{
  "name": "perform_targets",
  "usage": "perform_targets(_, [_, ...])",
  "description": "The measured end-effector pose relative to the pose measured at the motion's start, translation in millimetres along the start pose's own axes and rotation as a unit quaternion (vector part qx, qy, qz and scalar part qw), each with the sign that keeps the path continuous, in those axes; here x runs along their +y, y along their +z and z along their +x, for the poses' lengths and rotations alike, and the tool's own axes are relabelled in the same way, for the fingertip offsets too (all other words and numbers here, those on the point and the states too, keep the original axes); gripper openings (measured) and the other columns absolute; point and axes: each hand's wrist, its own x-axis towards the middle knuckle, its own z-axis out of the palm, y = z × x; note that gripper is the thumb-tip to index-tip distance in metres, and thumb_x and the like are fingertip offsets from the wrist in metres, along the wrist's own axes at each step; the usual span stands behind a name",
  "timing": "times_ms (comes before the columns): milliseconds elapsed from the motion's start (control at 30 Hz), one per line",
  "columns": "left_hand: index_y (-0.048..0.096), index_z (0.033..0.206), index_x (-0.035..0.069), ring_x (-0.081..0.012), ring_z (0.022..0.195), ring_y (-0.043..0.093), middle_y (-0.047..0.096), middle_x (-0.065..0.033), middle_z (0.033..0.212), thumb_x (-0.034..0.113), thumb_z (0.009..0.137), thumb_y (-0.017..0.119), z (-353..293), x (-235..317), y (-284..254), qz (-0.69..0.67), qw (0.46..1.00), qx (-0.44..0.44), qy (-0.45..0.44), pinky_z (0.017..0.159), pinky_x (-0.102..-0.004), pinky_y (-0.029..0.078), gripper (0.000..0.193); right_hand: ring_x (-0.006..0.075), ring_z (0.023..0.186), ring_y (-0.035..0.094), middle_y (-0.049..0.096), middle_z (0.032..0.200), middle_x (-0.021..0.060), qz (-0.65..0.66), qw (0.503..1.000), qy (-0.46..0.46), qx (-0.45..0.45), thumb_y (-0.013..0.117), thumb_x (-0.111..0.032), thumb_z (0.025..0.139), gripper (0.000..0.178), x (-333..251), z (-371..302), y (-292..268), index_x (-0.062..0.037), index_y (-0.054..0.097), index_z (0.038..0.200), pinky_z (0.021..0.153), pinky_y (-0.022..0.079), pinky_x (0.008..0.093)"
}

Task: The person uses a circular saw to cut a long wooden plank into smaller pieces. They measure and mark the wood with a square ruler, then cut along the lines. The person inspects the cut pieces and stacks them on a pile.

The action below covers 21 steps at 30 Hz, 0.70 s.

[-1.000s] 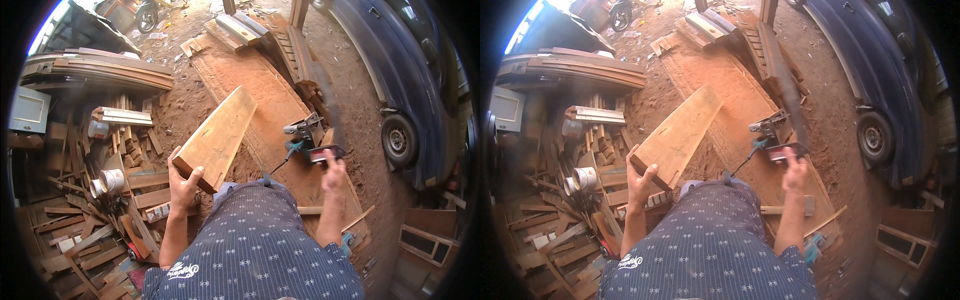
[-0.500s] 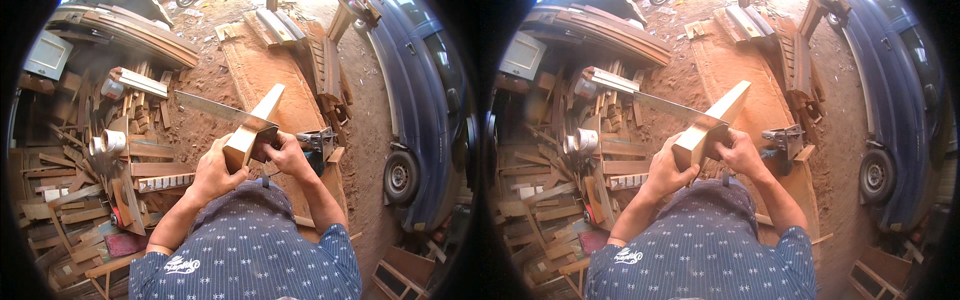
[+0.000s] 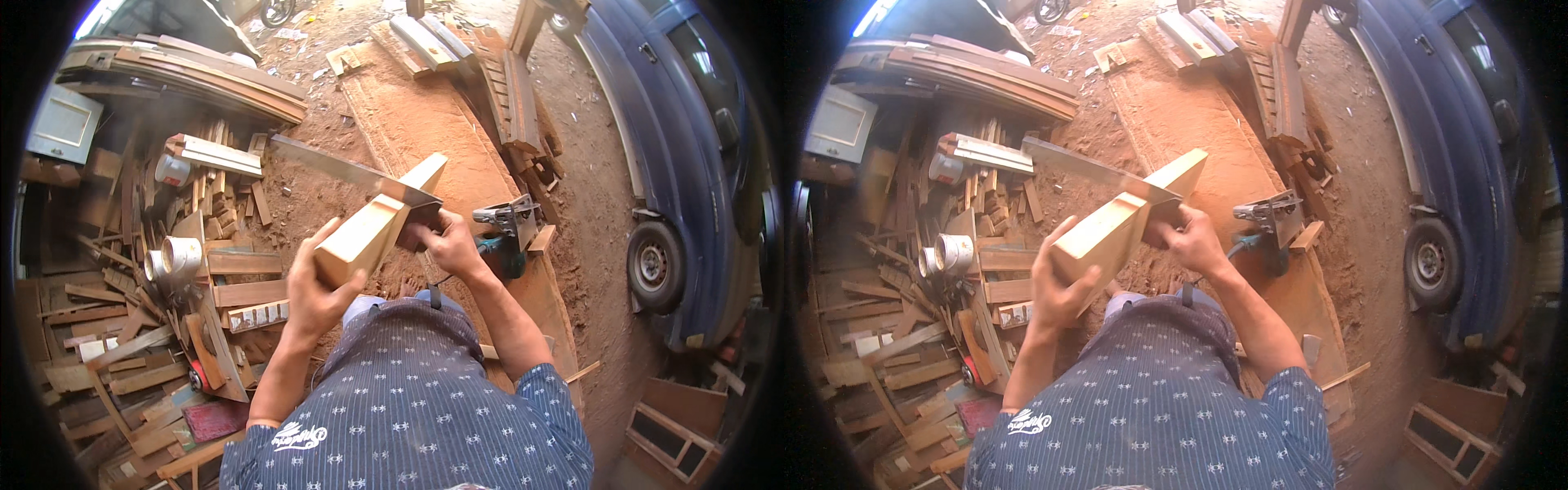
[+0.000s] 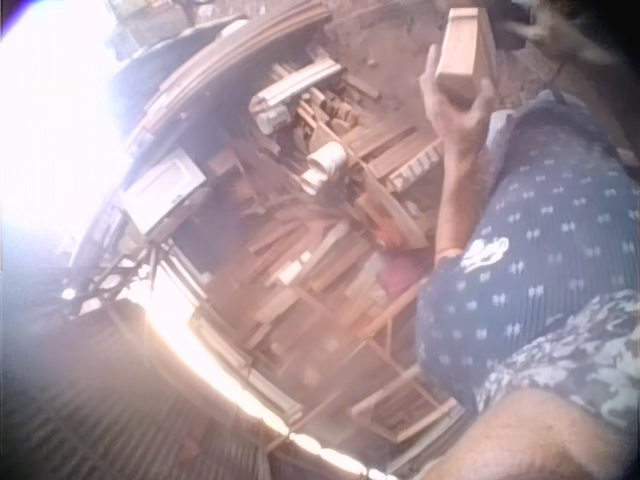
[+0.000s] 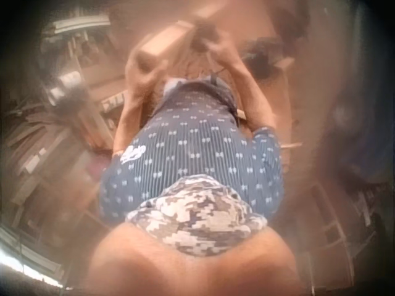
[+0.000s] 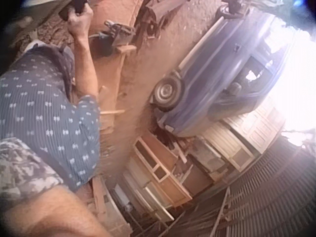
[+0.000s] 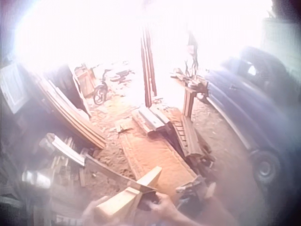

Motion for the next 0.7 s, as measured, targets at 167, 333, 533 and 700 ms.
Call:
perform_targets(167, [0.053, 0.136, -0.001, -0.0253, 0.104, 0.063, 0.061, -0.0150, 0.112, 0.021, 0.074, 0.077, -16, 6, -31, 0.017, 1.000, -0.014, -0.022, 0.092, -0.0380, 0.050, 0.070, 0.0159, 0.085, 0.069, 0.073, 0.097, 0.0069, 0.046, 0.994, 0.031, 0.094, 0.068, -0.010, 0.093, 0.022, 100, 32, -39, 0.0007, 0.066, 0.113, 0.074, 0.059, 0.0331])
perform_targets(333, [0.055, 0.134, 0.002, -0.0242, 0.103, 0.062, 0.062, -0.0144, 0.111, 0.019, 0.072, 0.077, -17, 6, -32, 0.038, 0.999, -0.012, -0.014, 0.091, -0.0373, 0.049, 0.068, 0.0158, 0.083, 0.069, 0.073, 0.095, 0.0066, -0.001, 0.993, 0.099, 0.064, 0.068, -0.012, 0.094, 0.020, 147, 65, -43, -0.0003, 0.067, 0.111, 0.070, 0.059, 0.0334])
perform_targets(533, [0.049, 0.138, -0.001, -0.0252, 0.114, 0.059, 0.062, -0.0168, 0.119, 0.019, 0.072, 0.073, -19, 2, -40, 0.038, 0.998, -0.029, -0.047, 0.099, -0.0379, 0.046, 0.073, 0.0125, 0.085, 0.066, 0.072, 0.101, 0.0065, -0.022, 0.991, 0.134, 0.016, 0.066, -0.008, 0.092, 0.023, 148, 76, -44, 0.0018, 0.066, 0.113, 0.074, 0.055, 0.0302])
perform_targets(700, [0.053, 0.136, 0.001, -0.0249, 0.111, 0.062, 0.063, -0.0177, 0.117, 0.022, 0.074, 0.078, -17, 1, -39, -0.001, 0.999, -0.007, -0.039, 0.096, -0.0378, 0.049, 0.070, 0.0117, 0.085, 0.065, 0.072, 0.101, 0.0063, -0.024, 0.991, 0.129, 0.027, 0.067, -0.009, 0.091, 0.024, 146, 78, -42, 0.0019, 0.066, 0.113, 0.073, 0.054, 0.0299])
